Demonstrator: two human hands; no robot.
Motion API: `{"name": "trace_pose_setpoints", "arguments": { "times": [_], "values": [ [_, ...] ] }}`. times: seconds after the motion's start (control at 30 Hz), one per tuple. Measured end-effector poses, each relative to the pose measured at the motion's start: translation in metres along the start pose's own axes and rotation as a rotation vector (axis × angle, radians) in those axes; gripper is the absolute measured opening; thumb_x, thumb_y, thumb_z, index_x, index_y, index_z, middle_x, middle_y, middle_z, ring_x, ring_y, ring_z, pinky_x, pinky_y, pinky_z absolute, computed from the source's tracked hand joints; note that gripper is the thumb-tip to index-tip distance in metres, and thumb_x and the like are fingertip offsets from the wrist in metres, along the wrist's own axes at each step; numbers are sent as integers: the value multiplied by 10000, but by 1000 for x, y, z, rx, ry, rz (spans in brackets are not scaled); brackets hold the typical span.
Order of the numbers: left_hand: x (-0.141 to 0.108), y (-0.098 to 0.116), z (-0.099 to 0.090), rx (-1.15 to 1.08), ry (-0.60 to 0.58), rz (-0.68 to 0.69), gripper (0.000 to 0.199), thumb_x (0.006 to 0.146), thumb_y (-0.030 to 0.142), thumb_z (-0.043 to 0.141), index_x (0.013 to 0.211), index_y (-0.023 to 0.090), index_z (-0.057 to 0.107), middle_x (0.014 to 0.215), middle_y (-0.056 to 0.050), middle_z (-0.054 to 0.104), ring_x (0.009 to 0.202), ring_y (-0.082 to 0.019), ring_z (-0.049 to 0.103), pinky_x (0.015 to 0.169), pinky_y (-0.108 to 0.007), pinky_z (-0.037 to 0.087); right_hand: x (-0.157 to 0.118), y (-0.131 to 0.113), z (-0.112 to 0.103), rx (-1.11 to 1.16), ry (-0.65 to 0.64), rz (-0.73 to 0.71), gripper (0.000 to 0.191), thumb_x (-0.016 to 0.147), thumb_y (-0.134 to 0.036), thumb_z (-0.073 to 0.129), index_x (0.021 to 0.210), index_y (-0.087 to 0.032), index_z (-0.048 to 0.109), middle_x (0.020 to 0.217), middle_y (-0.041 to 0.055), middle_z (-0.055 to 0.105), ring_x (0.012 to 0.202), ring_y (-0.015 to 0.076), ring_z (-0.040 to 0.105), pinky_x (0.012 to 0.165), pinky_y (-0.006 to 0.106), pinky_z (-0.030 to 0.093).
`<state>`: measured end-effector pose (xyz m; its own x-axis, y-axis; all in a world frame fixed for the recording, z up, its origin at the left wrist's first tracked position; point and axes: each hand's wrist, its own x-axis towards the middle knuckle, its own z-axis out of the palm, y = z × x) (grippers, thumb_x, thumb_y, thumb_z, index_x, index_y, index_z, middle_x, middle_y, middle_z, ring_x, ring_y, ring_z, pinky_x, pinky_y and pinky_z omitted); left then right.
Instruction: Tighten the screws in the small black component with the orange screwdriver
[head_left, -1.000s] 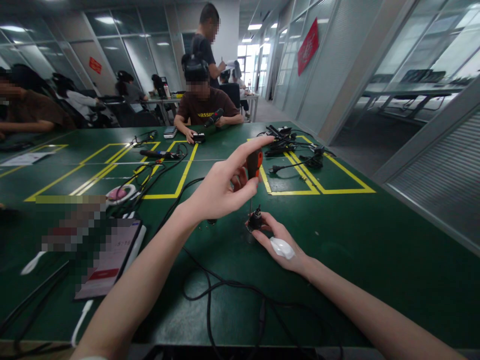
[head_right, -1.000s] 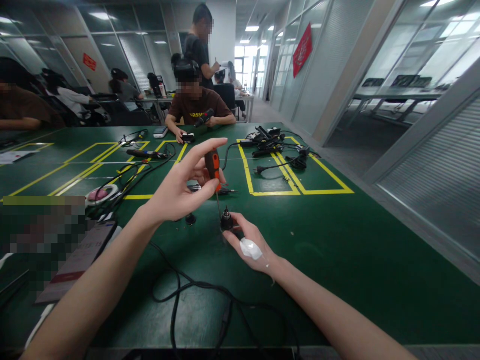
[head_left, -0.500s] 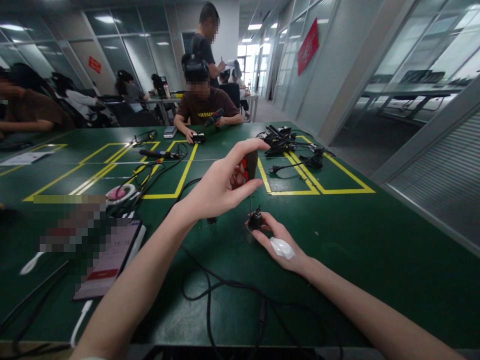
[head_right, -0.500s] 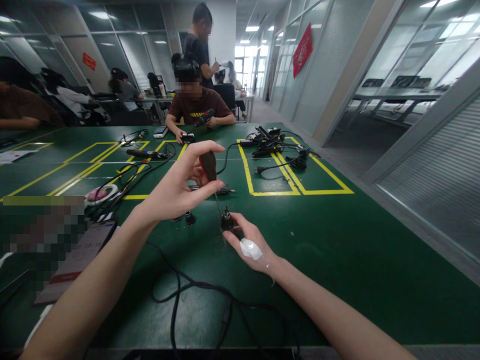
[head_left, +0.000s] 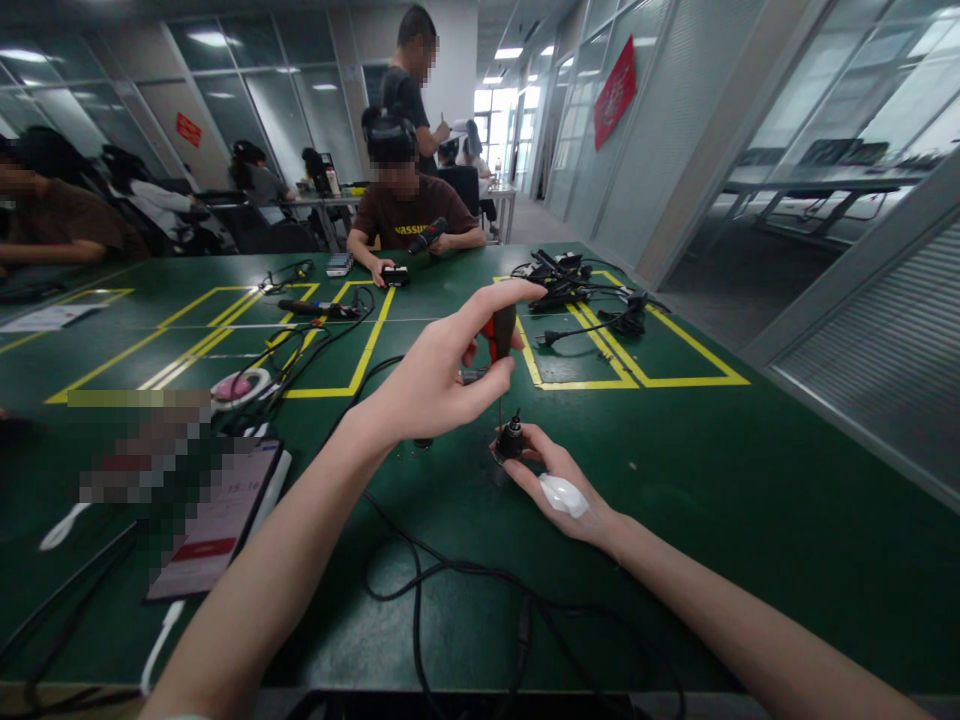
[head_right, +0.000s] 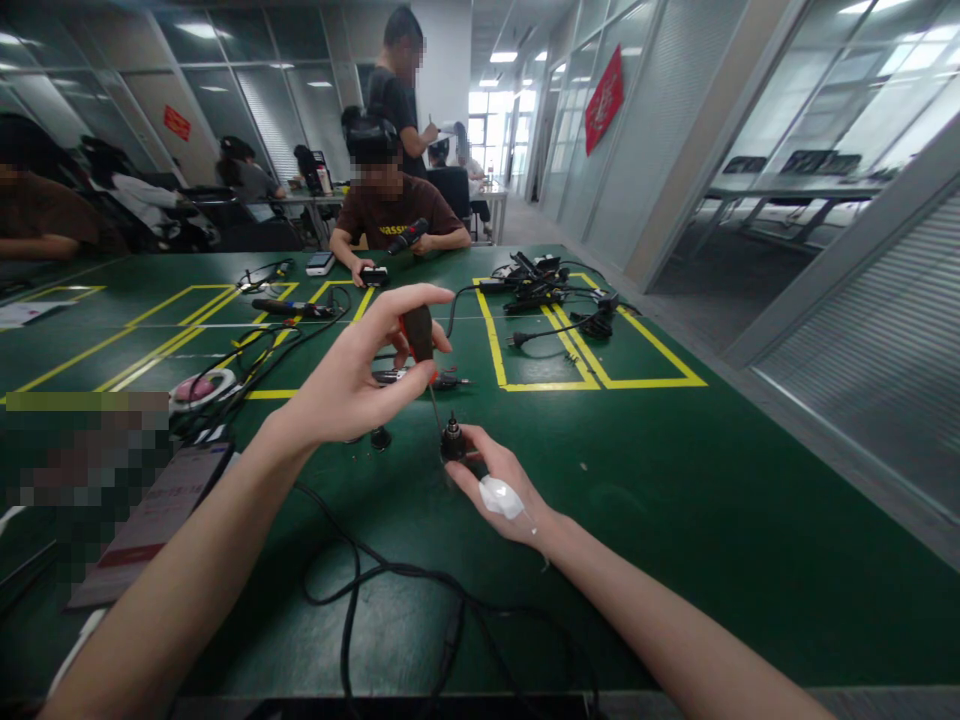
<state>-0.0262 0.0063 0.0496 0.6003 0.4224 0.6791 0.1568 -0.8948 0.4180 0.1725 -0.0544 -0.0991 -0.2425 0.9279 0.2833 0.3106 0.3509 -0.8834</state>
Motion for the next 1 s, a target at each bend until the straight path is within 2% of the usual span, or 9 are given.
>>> {"name": "trace_pose_setpoints", "arguments": {
  "times": [0.2, 0.33, 0.43, 0.57, 0.7, 0.83, 1.0],
  "values": [
    [-1, -3, 0, -17, -16, 9, 629, 924, 130, 630, 1510, 263, 443, 1408, -77, 623, 909, -137, 696, 876, -306, 600, 0, -1, 1, -2, 4, -7, 314, 964, -335, 600, 1262, -237, 604, 1237, 102, 751, 1102, 275, 732, 984, 471, 601],
    [-3, -3, 0, -65, -17, -19, 692, 951, 232, 659, 1561, 381, 367, 1535, -54, 530, 956, -181, 715, 896, -367, 631, 0, -2, 0, -12, 4, -11, 307, 967, -339, 591, 1256, -236, 604, 1222, 103, 753, 1100, 278, 731, 974, 471, 603],
    [-3, -4, 1, -78, -13, -21, 690, 955, 297, 672, 1562, 391, 357, 1602, -59, 447, 979, -189, 711, 890, -366, 636, 1, -4, 0, -13, 2, -6, 305, 967, -346, 592, 1250, -232, 605, 1226, 111, 751, 1090, 283, 734, 975, 477, 603],
    [-2, -8, 4, 6, 42, 13, 651, 913, 271, 728, 1495, 301, 437, 1490, -85, 531, 928, -155, 676, 856, -316, 615, 1, -4, 0, -1, -1, -4, 301, 965, -349, 593, 1243, -231, 603, 1210, 111, 755, 1088, 283, 733, 978, 474, 600],
    [-1, -9, 6, 55, 74, 23, 545, 917, 272, 704, 1414, 251, 482, 1370, -77, 593, 852, -123, 643, 793, -279, 600, 0, -3, 0, 3, -3, -2, 318, 963, -355, 602, 1255, -228, 596, 1226, 113, 751, 1068, 275, 736, 971, 468, 599],
    [-1, -7, 4, 25, 47, 47, 577, 913, 215, 644, 1454, 261, 450, 1345, -68, 617, 871, -134, 663, 816, -300, 615, 0, -1, 1, 7, -4, -5, 306, 966, -355, 597, 1245, -228, 598, 1225, 110, 752, 1068, 271, 733, 974, 467, 595],
    [-1, -6, 3, -46, -1, 33, 733, 882, 165, 587, 1560, 318, 354, 1100, -28, 693, 864, -175, 695, 747, -320, 635, 0, -1, 0, 3, 0, 15, 309, 952, -347, 604, 1239, -232, 602, 1229, 110, 749, 1039, 275, 742, 959, 474, 602]
  ]
}}
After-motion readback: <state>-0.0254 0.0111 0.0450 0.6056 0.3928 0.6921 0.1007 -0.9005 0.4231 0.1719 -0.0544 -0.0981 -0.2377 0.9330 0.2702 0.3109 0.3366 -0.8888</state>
